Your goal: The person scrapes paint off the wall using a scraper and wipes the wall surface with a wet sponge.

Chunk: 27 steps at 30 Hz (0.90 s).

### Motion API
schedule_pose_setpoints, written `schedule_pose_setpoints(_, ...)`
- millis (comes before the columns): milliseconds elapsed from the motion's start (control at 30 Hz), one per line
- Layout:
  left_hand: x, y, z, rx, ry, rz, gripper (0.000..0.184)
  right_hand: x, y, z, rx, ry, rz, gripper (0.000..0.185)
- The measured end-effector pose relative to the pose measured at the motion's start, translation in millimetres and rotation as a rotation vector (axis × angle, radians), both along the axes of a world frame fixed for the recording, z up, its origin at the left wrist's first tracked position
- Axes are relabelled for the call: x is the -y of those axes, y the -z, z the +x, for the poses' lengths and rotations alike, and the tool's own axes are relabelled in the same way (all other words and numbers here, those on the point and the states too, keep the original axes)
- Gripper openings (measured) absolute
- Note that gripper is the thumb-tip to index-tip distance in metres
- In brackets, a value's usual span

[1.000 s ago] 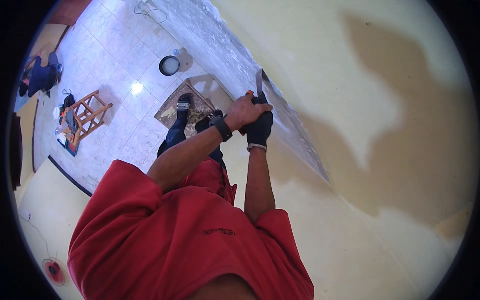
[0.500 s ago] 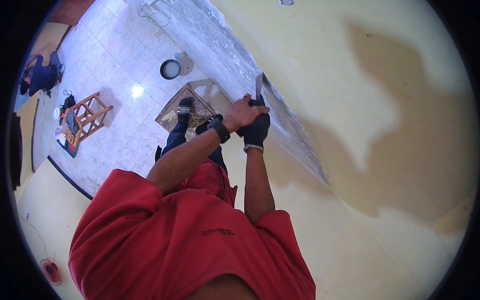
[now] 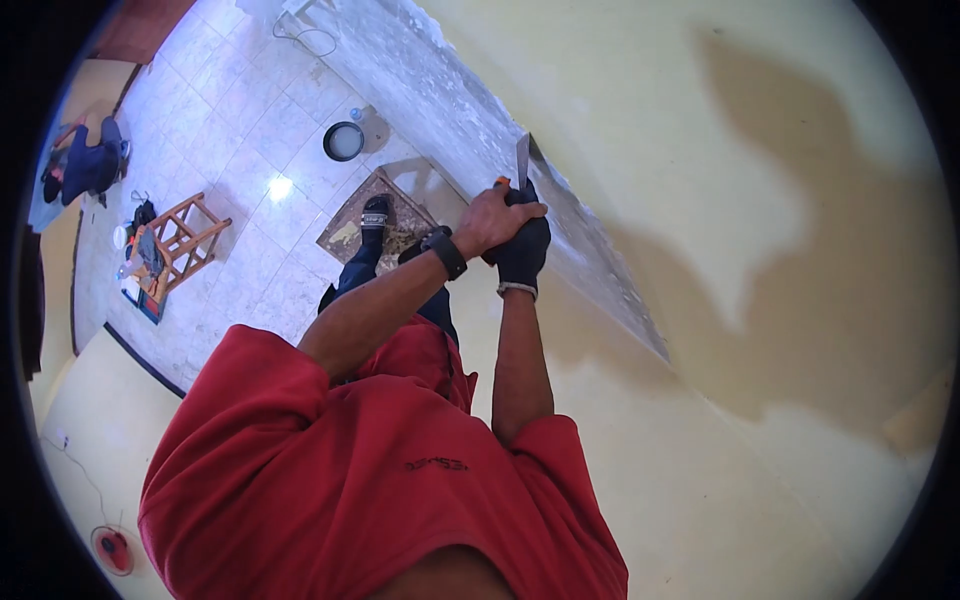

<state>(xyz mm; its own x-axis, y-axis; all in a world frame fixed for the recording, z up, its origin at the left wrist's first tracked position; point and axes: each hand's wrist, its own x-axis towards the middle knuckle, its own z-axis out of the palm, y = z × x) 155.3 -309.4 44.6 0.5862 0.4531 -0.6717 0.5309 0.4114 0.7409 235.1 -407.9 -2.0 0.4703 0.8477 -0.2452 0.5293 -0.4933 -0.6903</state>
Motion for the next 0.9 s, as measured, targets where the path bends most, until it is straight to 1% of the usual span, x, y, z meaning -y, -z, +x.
schedule_pose_setpoints(33, 9, 3, 5, -0.017, -0.003, 0.028, 0.078, 5, -9, 0, -0.001, 0.097, 0.077, 0.026)
schedule_pose_setpoints(67, 14, 4, 7, -0.036, -0.009, 0.056, 0.077, 1, -14, -2, 0.004, 0.098, 0.086, 0.026)
schedule_pose_setpoints(100, 14, 3, 6, -0.014, -0.014, 0.054, 0.078, -4, -17, -5, -0.186, 0.213, 0.121, 0.026)
schedule_pose_setpoints(133, 11, 15, 9, -0.014, -0.014, 0.056, 0.078, -7, -20, -8, -0.380, 0.329, 0.152, 0.026)
schedule_pose_setpoints(200, 1, 59, 17, 0.088, 0.008, 0.182, 0.078, -31, -22, -4, 0.259, 0.005, -0.075, 0.027)
schedule_pose_setpoints(233, -22, 42, 9, 0.115, -0.013, 0.180, 0.076, -58, -37, -14, 0.230, 0.181, -0.175, 0.028)
schedule_pose_setpoints(267, -29, 32, 3, 0.102, -0.017, 0.179, 0.076, -71, -43, -19, 0.218, 0.137, -0.177, 0.028)
schedule_pose_setpoints(333, -34, 18, -4, -0.008, -0.130, -0.005, 0.074, -58, -31, -20, 0.173, 0.108, -0.057, 0.030)
schedule_pose_setpoints(367, -9, 64, 7, 0.049, 0.139, 0.275, 0.048, -42, -22, -19, 0.176, 0.109, -0.051, 0.030)
schedule_pose_setpoints(400, -7, 32, -2, 0.079, 0.372, 0.396, 0.056, -18, -9, -16, 0.186, 0.085, 0.015, 0.029)
schedule_pose_setpoints(433, 7, 23, -1, 0.032, 0.213, 0.233, 0.050, -3, 1, -10, 0.199, 0.057, 0.077, 0.029)
schedule_pose_setpoints(467, 16, 17, 3, -0.015, 0.052, 0.065, 0.044, 3, 9, 1, 0.208, 0.049, 0.074, 0.029)
schedule_pose_setpoints(500, 16, 12, 5, -0.027, 0.046, 0.030, 0.042, 6, 12, 10, -0.262, 0.152, 0.155, 0.029)
schedule_pose_setpoints(533, 12, 21, 9, -0.023, 0.042, 0.032, 0.042, 7, 17, 18, -0.735, 0.255, 0.236, 0.029)
schedule_pose_setpoints(567, 7, 44, 16, 0.009, 0.035, 0.083, 0.052, -9, 4, 12, 0.008, 0.123, 0.115, 0.026)
schedule_pose_setpoints(600, -4, 60, 20, 0.041, 0.028, 0.138, 0.066, -46, -37, -6, 0.284, -0.023, -0.200, 0.026)
schedule_pose_setpoints(633, -23, 59, 17, 0.041, -0.075, 0.065, 0.077, -62, -44, -14, 0.228, 0.052, -0.165, 0.025)
schedule_pose_setpoints(667, -27, 45, 10, 0.031, -0.077, 0.059, 0.077, -71, -42, -19, 0.166, 0.126, -0.136, 0.023)
schedule_pose_setpoints(700, -36, 27, 1, -0.013, -0.074, 0.021, 0.074, -59, -8, -10, 0.074, 0.110, 0.043, 0.026)
schedule_pose_setpoints(733, -38, 16, -5, -0.055, -0.070, -0.019, 0.071, -52, 0, -9, 0.067, 0.108, 0.048, 0.026)
schedule_pose_setpoints(767, -22, 25, -3, -0.021, -0.078, 0.071, 0.077, -38, 0, -11, -0.186, 0.230, 0.111, 0.027)
schedule_pose_setpoints(800, -15, 18, -5, -0.018, -0.077, 0.073, 0.077, -26, 2, -9, -0.433, 0.347, 0.177, 0.028)
schedule_pose_setpoints(833, -5, 9, -6, -0.036, -0.065, 0.076, 0.078, -6, 17, 1, -0.361, 0.273, 0.127, 0.031)
schedule_pose_setpoints(867, 2, 2, -5, -0.053, -0.057, 0.081, 0.080, 0, 7, 6, -0.355, 0.267, 0.124, 0.031)
schedule_pose_setpoints(900, 6, 2, -4, -0.040, -0.072, 0.043, 0.077, 1, -7, 7, -0.130, 0.105, -0.023, 0.030)
